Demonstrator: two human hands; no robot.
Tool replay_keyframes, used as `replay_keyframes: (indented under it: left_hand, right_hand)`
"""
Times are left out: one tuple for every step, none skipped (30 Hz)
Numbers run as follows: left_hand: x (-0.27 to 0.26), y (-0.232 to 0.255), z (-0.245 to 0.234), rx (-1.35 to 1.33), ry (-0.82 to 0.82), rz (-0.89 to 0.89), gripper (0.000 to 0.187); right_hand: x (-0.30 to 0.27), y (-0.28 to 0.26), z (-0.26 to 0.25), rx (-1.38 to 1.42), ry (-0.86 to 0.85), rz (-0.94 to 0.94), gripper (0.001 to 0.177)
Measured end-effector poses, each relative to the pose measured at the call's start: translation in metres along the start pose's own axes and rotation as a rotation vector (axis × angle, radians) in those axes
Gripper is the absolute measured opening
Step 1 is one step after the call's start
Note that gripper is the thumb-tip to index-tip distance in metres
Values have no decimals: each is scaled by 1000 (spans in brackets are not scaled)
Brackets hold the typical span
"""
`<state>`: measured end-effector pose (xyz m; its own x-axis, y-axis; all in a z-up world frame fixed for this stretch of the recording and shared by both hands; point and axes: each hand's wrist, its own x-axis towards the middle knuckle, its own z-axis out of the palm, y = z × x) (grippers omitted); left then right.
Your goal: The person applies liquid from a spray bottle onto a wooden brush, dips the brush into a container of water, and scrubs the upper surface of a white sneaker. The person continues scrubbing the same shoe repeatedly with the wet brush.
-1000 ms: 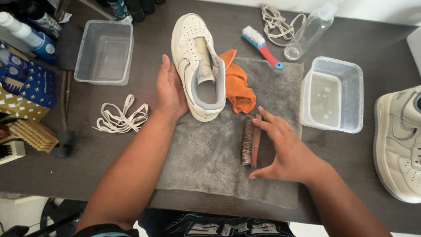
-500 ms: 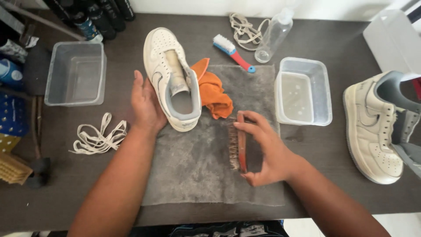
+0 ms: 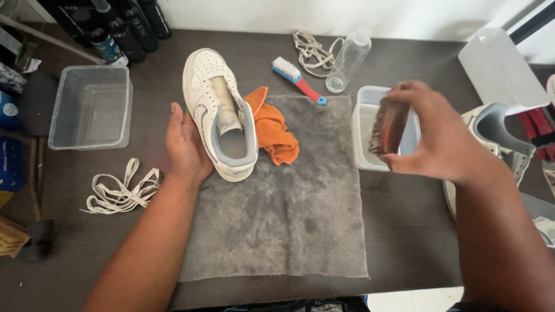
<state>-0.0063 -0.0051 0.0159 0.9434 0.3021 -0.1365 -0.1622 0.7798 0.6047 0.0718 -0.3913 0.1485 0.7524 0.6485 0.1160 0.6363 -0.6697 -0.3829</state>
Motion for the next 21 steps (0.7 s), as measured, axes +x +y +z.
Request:
replay_keyframes:
  left_hand:
    - [0,1,1,-3,-3,2,83]
    - [-1,1,2,-1,-4,-2,82]
    - [-1,1,2,1,-1,-9,81]
    - [-1,0,2,1,-2,-9,81]
    - [-1,1,1,-2,2,-15,81]
    - [-1,1,0,-4,7,-21,81]
    - [-2,2,3,-2,6,-21,81]
    - [-3,3,5,12,26,-22,82]
    - [-4,4,8,26,44,-24,84]
    - [-3,3,6,29,42,-24,84]
    - [-2,2,3,12,23,-24,81]
    - [-1,1,0,-6,5,-23,79]
    - [0,1,2,-4,5,-24,79]
    - [0,1,3,10,29,-23,81]
    - [0,1,3,22,54,-23,83]
    - [-1,2,5,23,56,-24,83]
    - [-2,3,8,37,71,-29,84]
    - [-4,4,10,51,86,-33,85]
    - [-5,5,12,51,88,-34,85]
    - [-6,6,14,61,95,-42,86]
    - [-7,7,16,71,101,-50,87]
  right_hand:
    - [5,3,2,-4,2,-1,96]
    - [10,6,5,-55,-99,95,98]
    - [14,10,8,-104,-201,194,101]
    - [16,15,11,-106,-201,194,101]
    - [19,20,14,-167,-220,203,99]
    - [21,25,17,-228,-238,211,98]
    - [24,26,18,-226,-236,211,98]
    - [27,26,19,-278,-267,209,98]
    - [29,27,20,-330,-297,209,98]
    - [29,31,23,-328,-294,210,98]
    - [30,34,25,-344,-309,197,98]
    - [30,38,28,-361,-324,183,99]
    - [31,37,29,-359,-324,183,99]
    - [31,36,30,-382,-348,192,100]
    - [32,36,31,-405,-374,200,101]
    - [33,34,31,-403,-375,200,101]
    - [33,33,31,-407,-392,212,101]
    - [34,32,31,-411,-410,225,102]
    - [34,32,32,-411,-411,224,102]
    - [34,33,32,-406,-405,225,100]
    - [33,33,33,-401,-398,227,98]
